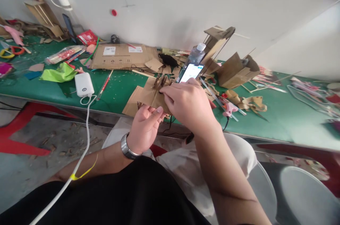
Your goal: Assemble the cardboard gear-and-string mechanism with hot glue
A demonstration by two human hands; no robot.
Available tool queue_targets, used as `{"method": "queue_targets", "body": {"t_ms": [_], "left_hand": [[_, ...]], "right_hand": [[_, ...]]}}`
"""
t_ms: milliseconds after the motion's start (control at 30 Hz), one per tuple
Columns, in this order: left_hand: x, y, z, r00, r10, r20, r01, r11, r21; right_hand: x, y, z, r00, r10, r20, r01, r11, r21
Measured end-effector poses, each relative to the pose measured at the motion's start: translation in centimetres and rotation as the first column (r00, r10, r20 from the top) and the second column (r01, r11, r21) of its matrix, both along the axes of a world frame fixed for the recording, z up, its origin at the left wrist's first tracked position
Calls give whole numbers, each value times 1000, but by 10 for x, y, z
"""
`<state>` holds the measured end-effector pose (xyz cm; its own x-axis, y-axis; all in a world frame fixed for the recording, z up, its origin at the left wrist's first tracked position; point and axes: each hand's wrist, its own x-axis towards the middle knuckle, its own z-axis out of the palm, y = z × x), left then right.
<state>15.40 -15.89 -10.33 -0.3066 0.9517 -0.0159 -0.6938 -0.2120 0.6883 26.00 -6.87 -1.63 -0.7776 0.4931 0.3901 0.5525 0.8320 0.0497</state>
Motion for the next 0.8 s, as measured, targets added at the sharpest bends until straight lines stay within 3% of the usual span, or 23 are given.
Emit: {"method": "queue_targets", "body": {"t_ms": [167,500,800], "left_hand": [[0,0,0,999,-9,-34,9,1000,6],[4,0,1,1000,-17,6,17,1000,13],[1,-1,2,999,-26,-31,26,1000,0]], "right_hand": [[4,-1,2,1000,22,-4,-23,997,-77],[-6,2,-6,977,-130,-167,113,988,-107],[2,1,0,995,-35,-98,21,989,-146]]}}
